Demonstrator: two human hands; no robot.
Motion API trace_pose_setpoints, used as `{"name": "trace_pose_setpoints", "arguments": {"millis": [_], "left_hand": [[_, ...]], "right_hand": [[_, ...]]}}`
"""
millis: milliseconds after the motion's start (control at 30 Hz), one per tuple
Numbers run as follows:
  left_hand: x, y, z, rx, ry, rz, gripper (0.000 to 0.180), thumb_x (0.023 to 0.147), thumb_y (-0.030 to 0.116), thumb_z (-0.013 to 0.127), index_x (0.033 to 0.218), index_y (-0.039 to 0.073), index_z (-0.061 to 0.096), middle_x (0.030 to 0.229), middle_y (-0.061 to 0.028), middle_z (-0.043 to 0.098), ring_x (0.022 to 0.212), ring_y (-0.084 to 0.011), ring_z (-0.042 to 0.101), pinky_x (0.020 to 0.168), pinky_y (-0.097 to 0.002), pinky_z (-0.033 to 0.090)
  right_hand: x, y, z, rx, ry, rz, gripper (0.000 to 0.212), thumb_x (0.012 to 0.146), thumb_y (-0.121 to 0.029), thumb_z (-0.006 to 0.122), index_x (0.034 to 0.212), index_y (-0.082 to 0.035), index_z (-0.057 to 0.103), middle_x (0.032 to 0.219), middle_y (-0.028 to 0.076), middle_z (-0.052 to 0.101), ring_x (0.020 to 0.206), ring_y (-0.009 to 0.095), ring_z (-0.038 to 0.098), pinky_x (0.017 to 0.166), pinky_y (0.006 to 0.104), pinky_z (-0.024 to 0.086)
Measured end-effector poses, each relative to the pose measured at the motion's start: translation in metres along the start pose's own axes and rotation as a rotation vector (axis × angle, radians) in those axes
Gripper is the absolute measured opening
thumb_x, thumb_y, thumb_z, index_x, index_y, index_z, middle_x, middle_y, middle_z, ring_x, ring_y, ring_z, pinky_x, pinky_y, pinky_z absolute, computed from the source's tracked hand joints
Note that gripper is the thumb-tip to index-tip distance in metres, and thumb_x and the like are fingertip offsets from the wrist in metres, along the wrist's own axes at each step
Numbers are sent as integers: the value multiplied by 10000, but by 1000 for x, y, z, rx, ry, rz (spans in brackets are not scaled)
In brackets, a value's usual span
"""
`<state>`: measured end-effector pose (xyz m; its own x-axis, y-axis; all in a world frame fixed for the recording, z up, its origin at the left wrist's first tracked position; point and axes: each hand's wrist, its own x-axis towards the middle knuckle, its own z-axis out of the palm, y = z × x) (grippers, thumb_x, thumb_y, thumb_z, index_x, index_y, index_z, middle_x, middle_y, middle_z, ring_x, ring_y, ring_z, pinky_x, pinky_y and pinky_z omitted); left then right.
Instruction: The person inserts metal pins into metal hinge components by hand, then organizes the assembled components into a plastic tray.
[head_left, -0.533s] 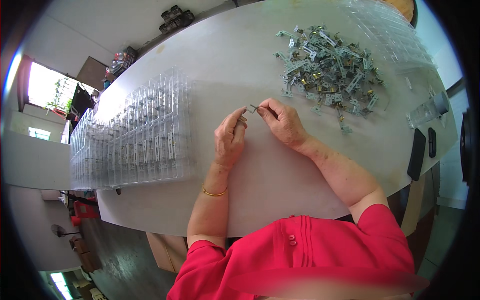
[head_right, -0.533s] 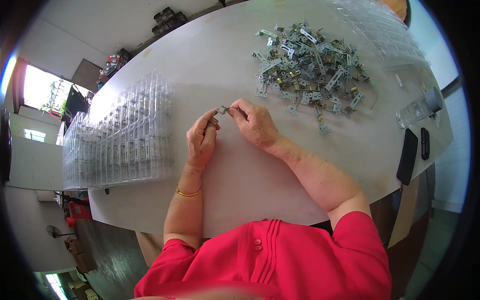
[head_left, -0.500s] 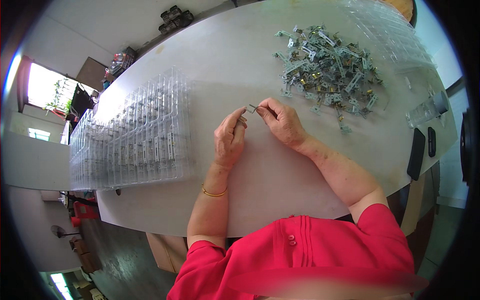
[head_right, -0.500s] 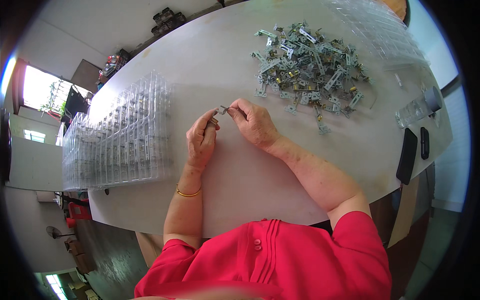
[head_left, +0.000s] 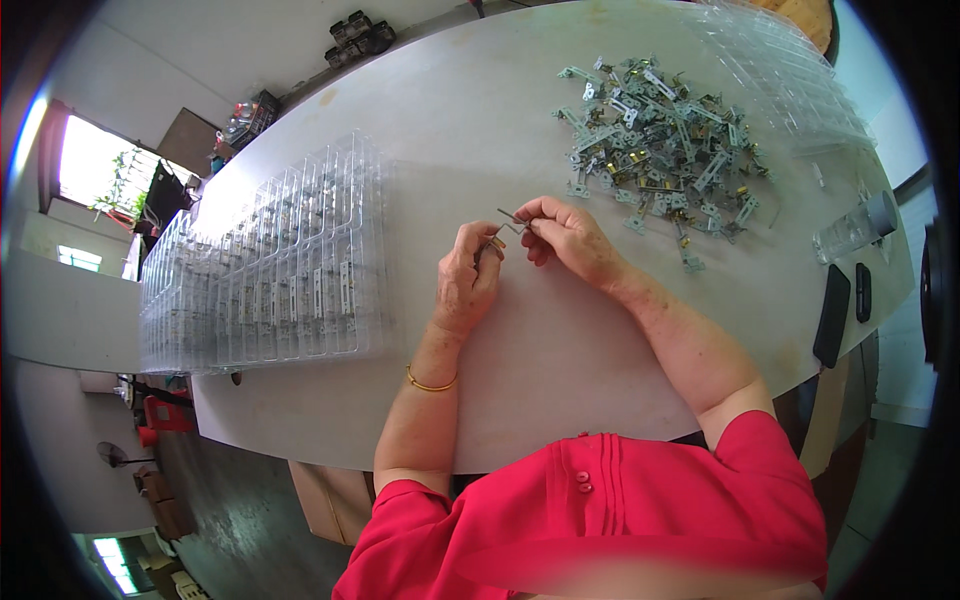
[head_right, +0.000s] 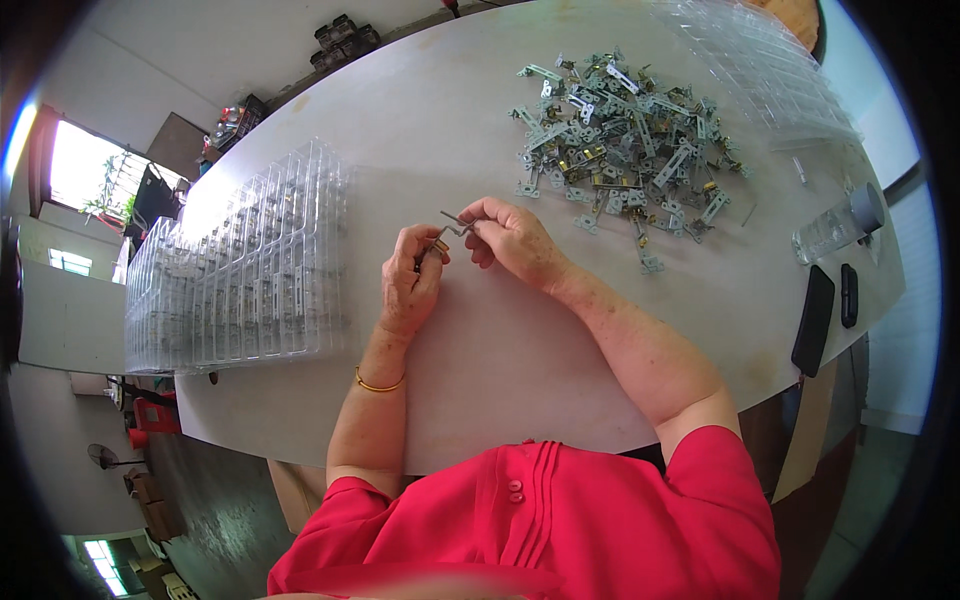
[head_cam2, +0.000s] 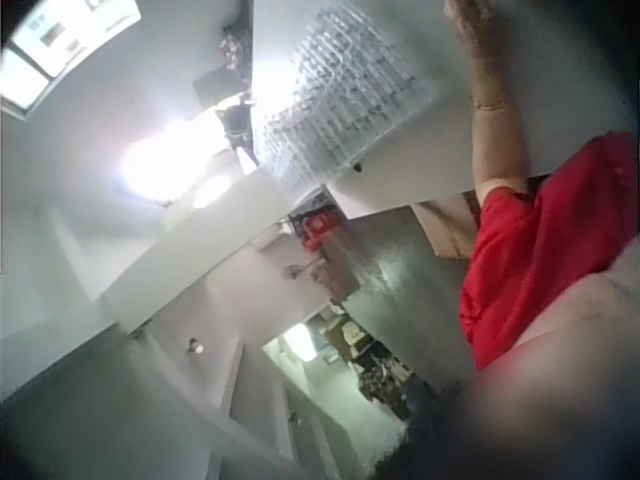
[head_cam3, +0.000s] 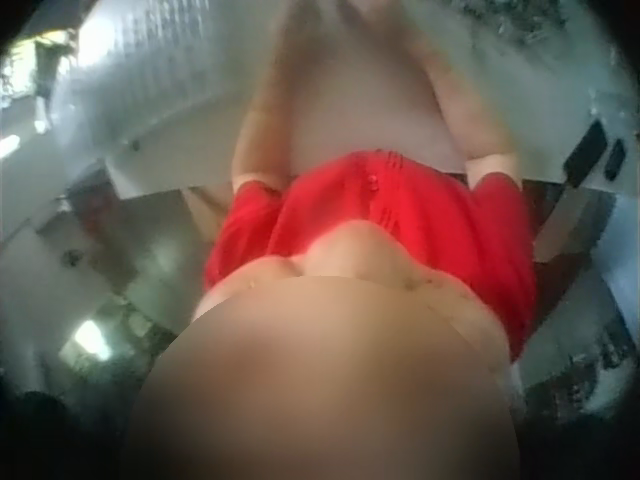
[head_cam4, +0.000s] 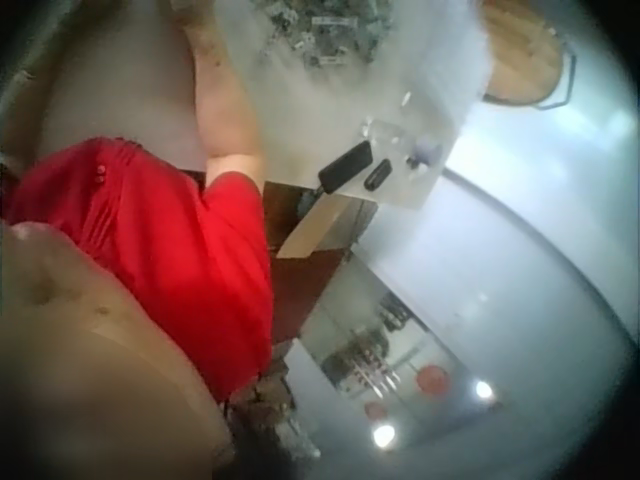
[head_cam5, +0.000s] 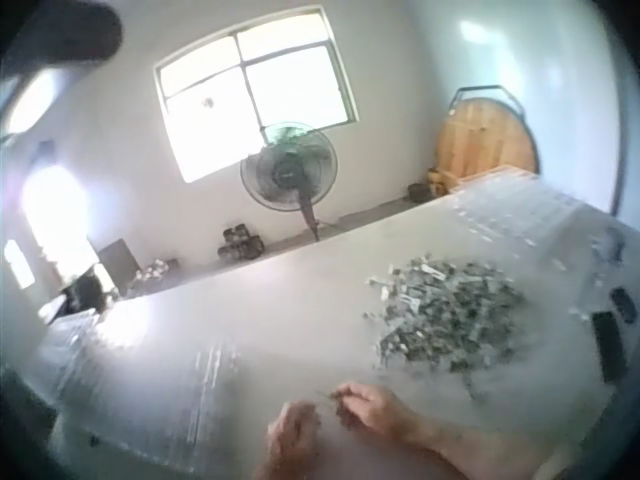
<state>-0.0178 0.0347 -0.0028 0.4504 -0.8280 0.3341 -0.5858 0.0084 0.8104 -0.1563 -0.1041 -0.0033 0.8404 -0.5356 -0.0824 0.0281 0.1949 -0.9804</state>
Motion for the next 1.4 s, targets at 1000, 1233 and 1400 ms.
{"name": "trace_pose_setpoints", "arguments": {"millis": [1000, 1233, 1400], "left_hand": [[8, 6, -10, -489, -116, -434, 205, 904, 2, 499, 1094, 12, 577, 809, -69, 661, 529, -84, 538, 481, -211, 395], [11, 9, -17, -755, -196, -460, 338, 975, 203, 520, 1205, -40, 570, 926, -137, 686, 644, -156, 653, 566, -260, 490], [10, -3, -16, -909, -95, -407, 395, 987, 166, 498, 1323, -42, 519, 1200, -188, 642, 959, -230, 689, 742, -333, 548]], "right_hand": [[-3, 7, 3, -98, -58, -366, 93, 997, -122, 609, 1037, -39, 622, 1163, 42, 616, 1014, 106, 594, 900, 283, 501], [2, 11, 0, -58, 22, -330, 92, 999, -132, 611, 1047, -57, 637, 991, 3, 654, 927, 92, 615, 853, 266, 519], [3, 5, 1, 350, 84, -151, 108, 1005, -162, 607, 1048, -71, 646, 975, 10, 669, 926, 109, 640, 886, 278, 533]]}}
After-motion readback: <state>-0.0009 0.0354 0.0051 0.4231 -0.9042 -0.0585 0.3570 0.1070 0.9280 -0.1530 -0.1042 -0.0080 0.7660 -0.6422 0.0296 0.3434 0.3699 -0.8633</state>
